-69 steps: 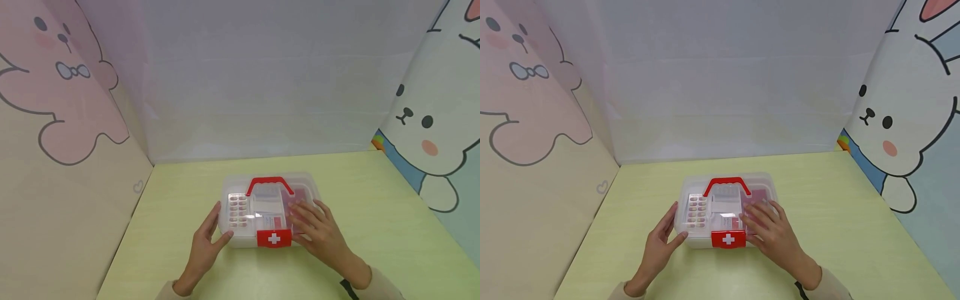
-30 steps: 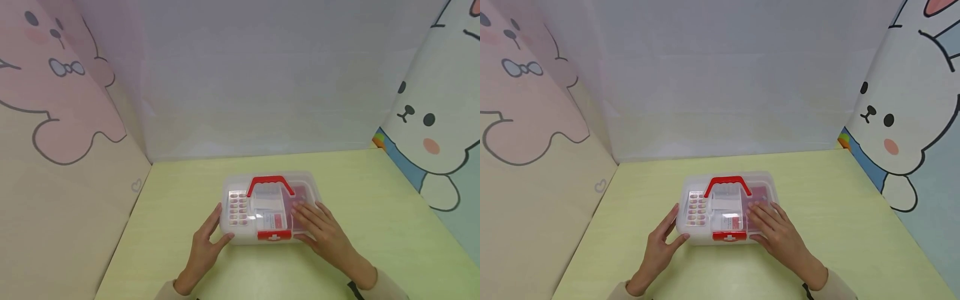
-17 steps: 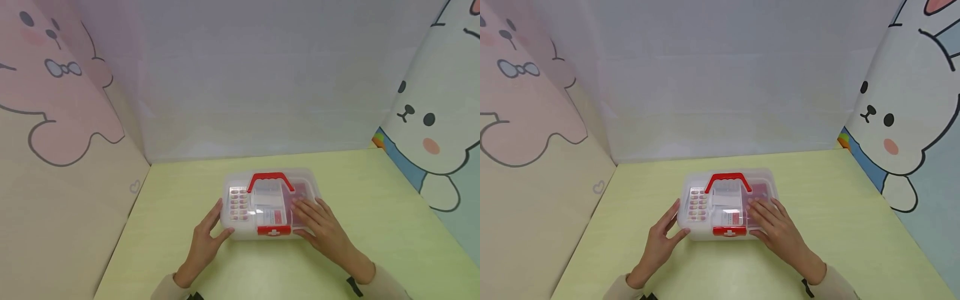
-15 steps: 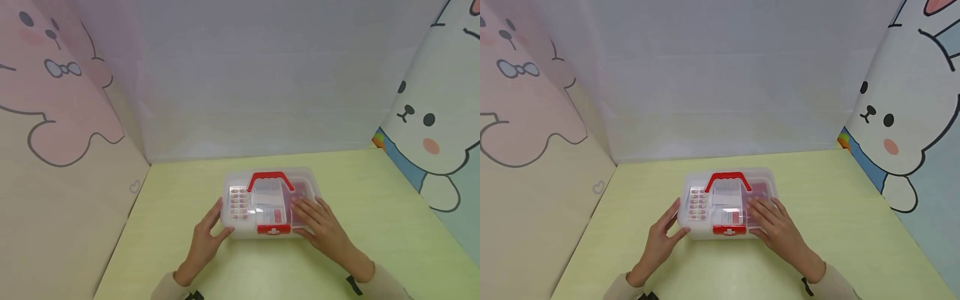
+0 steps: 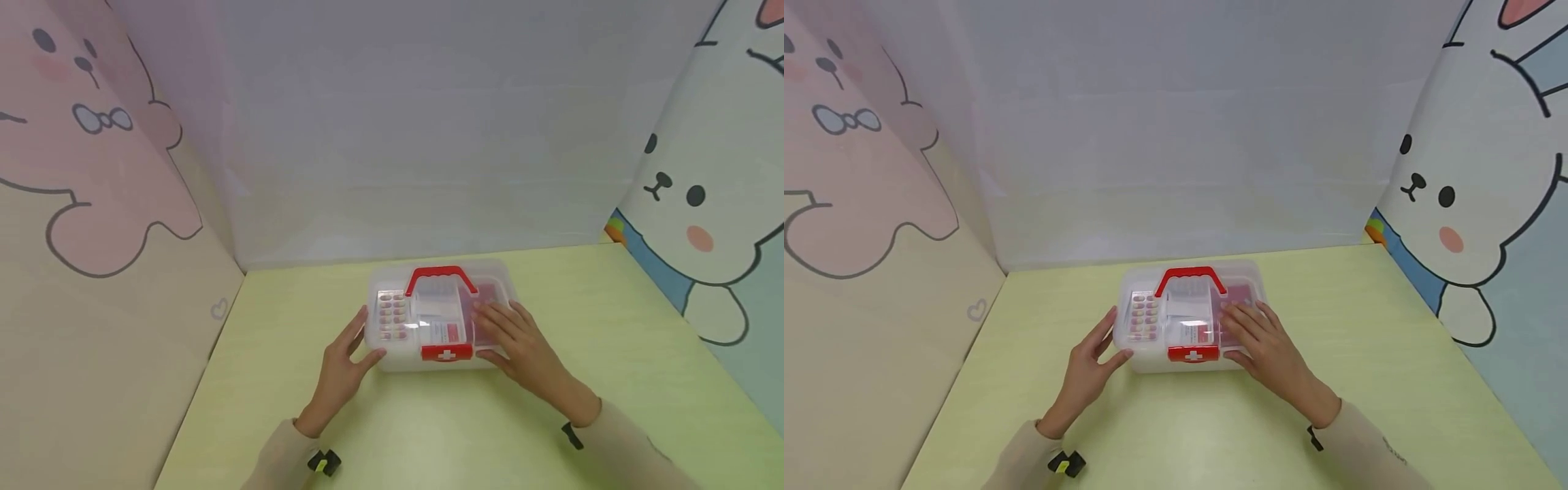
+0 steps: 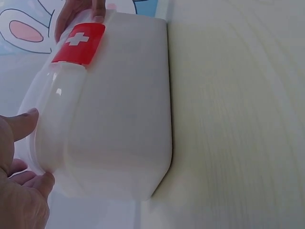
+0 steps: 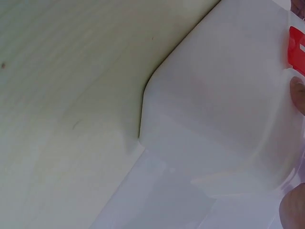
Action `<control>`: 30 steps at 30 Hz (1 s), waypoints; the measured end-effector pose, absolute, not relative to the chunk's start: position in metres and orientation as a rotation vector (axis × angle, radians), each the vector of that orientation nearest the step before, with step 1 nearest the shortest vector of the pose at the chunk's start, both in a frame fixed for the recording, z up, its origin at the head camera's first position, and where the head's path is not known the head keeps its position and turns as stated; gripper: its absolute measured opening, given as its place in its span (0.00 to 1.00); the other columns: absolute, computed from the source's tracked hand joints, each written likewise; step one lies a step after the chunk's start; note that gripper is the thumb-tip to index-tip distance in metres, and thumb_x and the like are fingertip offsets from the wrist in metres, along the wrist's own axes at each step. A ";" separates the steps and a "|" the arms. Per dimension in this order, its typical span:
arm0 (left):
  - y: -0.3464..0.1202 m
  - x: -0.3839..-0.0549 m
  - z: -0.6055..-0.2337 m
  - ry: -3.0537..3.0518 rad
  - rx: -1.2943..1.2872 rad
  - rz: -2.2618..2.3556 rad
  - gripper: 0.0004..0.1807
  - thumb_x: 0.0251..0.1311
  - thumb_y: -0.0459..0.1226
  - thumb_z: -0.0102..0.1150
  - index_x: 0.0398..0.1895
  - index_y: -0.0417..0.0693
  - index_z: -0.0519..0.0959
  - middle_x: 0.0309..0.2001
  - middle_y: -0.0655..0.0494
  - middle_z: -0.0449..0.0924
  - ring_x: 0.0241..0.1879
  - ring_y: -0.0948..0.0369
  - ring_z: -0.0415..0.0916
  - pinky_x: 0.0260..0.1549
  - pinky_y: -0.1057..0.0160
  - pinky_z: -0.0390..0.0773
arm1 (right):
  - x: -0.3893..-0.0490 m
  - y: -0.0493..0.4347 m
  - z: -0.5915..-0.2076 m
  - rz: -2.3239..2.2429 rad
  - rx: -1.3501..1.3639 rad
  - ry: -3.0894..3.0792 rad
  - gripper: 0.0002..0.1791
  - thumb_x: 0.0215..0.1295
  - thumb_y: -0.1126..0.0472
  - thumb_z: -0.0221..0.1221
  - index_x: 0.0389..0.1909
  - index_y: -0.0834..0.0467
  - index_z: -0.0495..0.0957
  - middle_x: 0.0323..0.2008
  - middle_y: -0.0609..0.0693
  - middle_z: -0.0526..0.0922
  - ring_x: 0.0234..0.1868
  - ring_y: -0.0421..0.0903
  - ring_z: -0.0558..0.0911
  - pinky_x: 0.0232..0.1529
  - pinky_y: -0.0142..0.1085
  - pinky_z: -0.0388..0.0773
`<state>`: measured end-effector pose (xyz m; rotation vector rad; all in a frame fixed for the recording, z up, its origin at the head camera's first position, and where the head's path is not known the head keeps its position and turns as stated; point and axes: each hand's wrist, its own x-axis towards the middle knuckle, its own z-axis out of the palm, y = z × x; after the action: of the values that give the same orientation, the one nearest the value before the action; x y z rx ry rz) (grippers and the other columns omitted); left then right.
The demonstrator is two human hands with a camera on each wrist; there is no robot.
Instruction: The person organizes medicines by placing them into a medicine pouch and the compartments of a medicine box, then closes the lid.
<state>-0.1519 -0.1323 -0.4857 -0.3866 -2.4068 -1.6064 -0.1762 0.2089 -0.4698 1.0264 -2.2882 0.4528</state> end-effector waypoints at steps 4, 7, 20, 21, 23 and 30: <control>-0.132 -0.162 -0.489 -2.399 -0.408 -1.627 0.44 0.53 0.29 0.69 0.74 0.45 0.60 0.75 0.47 0.58 0.73 0.48 0.60 0.61 0.58 0.68 | -0.184 0.210 -0.470 0.437 1.035 -2.313 0.38 0.71 0.34 0.38 0.66 0.58 0.70 0.66 0.55 0.72 0.68 0.55 0.67 0.79 0.43 0.40; -0.133 -0.168 -0.490 -2.365 -0.439 -1.642 0.43 0.54 0.31 0.69 0.74 0.47 0.61 0.75 0.49 0.59 0.72 0.50 0.60 0.62 0.61 0.68 | -0.189 0.211 -0.470 0.429 1.036 -2.327 0.35 0.69 0.39 0.51 0.67 0.58 0.69 0.67 0.56 0.71 0.68 0.55 0.66 0.79 0.44 0.40; -0.135 -0.189 -0.491 -2.300 -0.470 -1.716 0.42 0.55 0.32 0.69 0.74 0.49 0.62 0.75 0.49 0.60 0.71 0.49 0.62 0.62 0.58 0.69 | -0.207 0.206 -0.467 0.400 0.998 -2.368 0.47 0.40 0.57 0.77 0.66 0.58 0.69 0.67 0.56 0.71 0.69 0.55 0.66 0.75 0.54 0.52; -0.135 -0.190 -0.491 -2.301 -0.470 -1.714 0.42 0.55 0.32 0.69 0.74 0.49 0.62 0.75 0.49 0.60 0.71 0.49 0.63 0.61 0.57 0.70 | -0.209 0.206 -0.467 0.401 0.998 -2.368 0.47 0.41 0.57 0.77 0.66 0.58 0.69 0.67 0.56 0.71 0.69 0.55 0.66 0.75 0.54 0.51; -0.135 -0.190 -0.490 -2.319 -0.462 -1.698 0.42 0.56 0.33 0.69 0.74 0.49 0.62 0.75 0.50 0.60 0.72 0.50 0.62 0.61 0.58 0.70 | -0.209 0.206 -0.468 0.412 0.997 -2.375 0.46 0.43 0.56 0.76 0.66 0.58 0.69 0.67 0.56 0.70 0.69 0.55 0.65 0.76 0.54 0.50; -0.130 -0.181 -0.481 -2.451 -0.434 -1.347 0.37 0.63 0.41 0.64 0.74 0.48 0.61 0.75 0.53 0.61 0.73 0.52 0.60 0.67 0.49 0.65 | -0.205 0.205 -0.467 0.512 0.977 -2.389 0.37 0.57 0.46 0.65 0.66 0.57 0.70 0.69 0.57 0.70 0.71 0.57 0.65 0.72 0.63 0.50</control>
<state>-0.1811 -0.1304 -0.4808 -0.4341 -2.4506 -1.3475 -0.2050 0.2053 -0.4670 0.9765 -2.3890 0.5123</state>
